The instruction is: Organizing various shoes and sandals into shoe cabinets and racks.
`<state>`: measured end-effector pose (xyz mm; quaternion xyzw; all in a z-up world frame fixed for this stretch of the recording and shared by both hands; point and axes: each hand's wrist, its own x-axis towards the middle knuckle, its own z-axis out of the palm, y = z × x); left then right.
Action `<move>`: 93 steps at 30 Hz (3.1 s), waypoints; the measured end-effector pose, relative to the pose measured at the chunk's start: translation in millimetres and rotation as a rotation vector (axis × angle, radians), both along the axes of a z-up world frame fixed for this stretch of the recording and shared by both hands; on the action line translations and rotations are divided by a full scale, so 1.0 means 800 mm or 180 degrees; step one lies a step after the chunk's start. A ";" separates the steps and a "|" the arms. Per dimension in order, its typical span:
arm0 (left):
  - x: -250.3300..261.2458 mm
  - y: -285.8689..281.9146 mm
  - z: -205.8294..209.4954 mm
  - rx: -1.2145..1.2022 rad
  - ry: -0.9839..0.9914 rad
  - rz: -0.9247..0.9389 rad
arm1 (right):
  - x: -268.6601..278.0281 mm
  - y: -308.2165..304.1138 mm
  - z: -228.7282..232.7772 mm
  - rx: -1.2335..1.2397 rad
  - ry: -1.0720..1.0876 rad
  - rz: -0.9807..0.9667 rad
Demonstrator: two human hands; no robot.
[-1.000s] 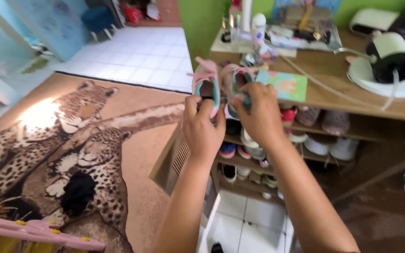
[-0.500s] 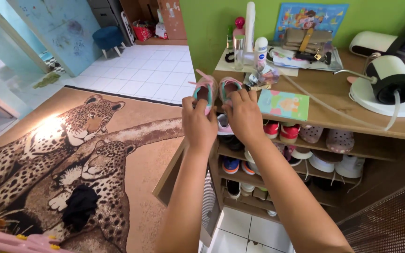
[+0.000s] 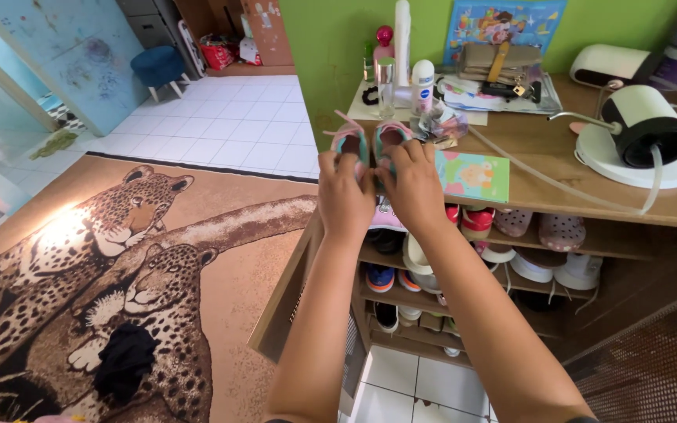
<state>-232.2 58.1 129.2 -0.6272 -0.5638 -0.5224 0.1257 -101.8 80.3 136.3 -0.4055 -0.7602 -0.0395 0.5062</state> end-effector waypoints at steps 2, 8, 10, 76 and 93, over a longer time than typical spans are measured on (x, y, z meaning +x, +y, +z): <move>0.002 0.002 0.001 -0.0020 -0.0032 -0.0084 | 0.002 -0.012 0.008 0.0029 0.0075 0.0046; 0.010 -0.025 0.005 0.0224 -0.0346 -0.0401 | 0.008 -0.052 0.004 0.0112 0.0564 0.0242; 0.018 -0.042 -0.006 0.0322 -0.0452 -0.0482 | 0.011 -0.067 -0.009 0.0241 0.0665 0.0204; 0.290 -0.014 -0.224 -0.2691 -0.3858 -0.2218 | 0.316 -0.054 -0.215 -0.2558 0.2909 0.0915; 0.257 -0.041 -0.216 -0.2809 -0.4287 -0.2255 | 0.354 0.051 -0.283 -0.1486 -0.0603 -0.2021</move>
